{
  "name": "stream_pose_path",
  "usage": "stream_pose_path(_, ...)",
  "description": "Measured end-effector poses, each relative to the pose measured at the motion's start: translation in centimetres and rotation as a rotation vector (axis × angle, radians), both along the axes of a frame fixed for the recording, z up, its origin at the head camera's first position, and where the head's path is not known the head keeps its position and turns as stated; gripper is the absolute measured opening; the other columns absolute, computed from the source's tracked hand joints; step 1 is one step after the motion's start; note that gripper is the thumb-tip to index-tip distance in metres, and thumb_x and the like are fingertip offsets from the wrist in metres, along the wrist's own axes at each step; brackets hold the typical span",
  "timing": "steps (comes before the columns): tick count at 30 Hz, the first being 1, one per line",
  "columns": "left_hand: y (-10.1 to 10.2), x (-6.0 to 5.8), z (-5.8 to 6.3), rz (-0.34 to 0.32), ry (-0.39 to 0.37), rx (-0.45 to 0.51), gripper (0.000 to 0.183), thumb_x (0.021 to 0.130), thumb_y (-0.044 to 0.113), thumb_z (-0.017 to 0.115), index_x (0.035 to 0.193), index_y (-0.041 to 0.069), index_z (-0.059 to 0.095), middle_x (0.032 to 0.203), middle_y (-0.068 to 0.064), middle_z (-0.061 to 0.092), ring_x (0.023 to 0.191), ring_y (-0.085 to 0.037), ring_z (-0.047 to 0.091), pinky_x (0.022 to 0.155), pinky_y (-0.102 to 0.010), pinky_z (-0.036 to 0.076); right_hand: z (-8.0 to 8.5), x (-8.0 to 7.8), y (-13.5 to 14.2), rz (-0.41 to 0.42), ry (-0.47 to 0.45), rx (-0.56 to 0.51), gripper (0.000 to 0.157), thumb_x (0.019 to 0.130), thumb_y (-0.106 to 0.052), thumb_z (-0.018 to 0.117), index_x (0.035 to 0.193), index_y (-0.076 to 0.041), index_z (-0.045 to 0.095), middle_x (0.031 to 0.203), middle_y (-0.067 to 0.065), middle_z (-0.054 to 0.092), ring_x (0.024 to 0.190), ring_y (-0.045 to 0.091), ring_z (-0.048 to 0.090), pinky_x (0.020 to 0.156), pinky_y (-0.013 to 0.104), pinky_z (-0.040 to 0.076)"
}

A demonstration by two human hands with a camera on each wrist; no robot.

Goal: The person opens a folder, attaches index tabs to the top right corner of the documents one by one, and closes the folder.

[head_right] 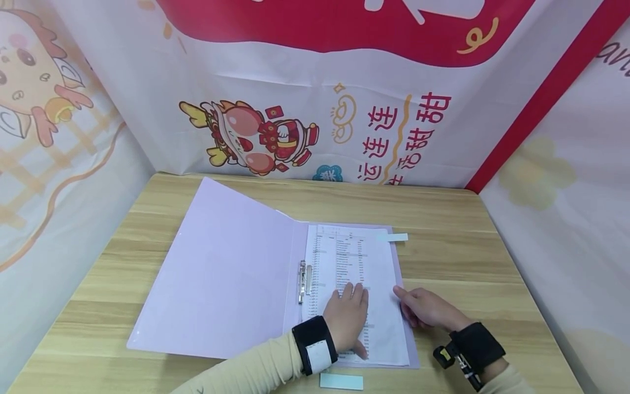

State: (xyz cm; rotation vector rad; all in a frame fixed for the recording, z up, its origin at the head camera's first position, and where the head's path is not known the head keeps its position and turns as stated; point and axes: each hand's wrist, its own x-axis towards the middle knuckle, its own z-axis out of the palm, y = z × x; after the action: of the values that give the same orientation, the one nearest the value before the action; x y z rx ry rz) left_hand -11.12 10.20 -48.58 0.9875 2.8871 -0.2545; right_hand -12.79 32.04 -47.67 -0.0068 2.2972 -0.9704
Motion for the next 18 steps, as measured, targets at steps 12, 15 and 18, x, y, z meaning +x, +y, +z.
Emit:
stream_pose_path(12, -0.12, -0.38, 0.37, -0.008, -0.014, 0.023, 0.116, 0.044, 0.074, 0.075, 0.139, 0.014, 0.044, 0.128, -0.001, 0.048, 0.104, -0.015, 0.046, 0.071, -0.028, 0.048, -0.06, -0.22, -0.56, -0.044, 0.005, 0.029, 0.059, 0.094, -0.057, 0.039, 0.075, -0.006, 0.063, 0.059, 0.002, 0.052, 0.053, 0.016, 0.048, 0.049, 0.023, 0.034)
stream_pose_path(15, -0.12, -0.35, 0.26, -0.011, -0.014, 0.031, 0.116, 0.045, 0.074, 0.074, 0.139, 0.014, 0.045, 0.128, -0.001, 0.048, 0.104, -0.016, 0.046, 0.072, -0.028, 0.049, -0.11, -0.28, -0.64, -0.033, 0.005, 0.023, 0.054, 0.093, -0.056, 0.043, 0.081, -0.009, 0.067, 0.062, 0.002, 0.053, 0.057, 0.017, 0.050, 0.052, 0.024, 0.036)
stream_pose_path(18, -0.26, -0.27, 0.42, -0.012, -0.034, 0.045, 0.117, 0.045, 0.076, 0.073, 0.140, 0.015, 0.043, 0.132, -0.002, 0.047, 0.108, -0.017, 0.046, 0.075, -0.030, 0.048, -0.10, -0.35, -0.71, -0.027, 0.011, 0.006, 0.048, 0.092, -0.052, 0.047, 0.084, -0.010, 0.068, 0.062, 0.002, 0.052, 0.059, 0.017, 0.051, 0.053, 0.025, 0.037)
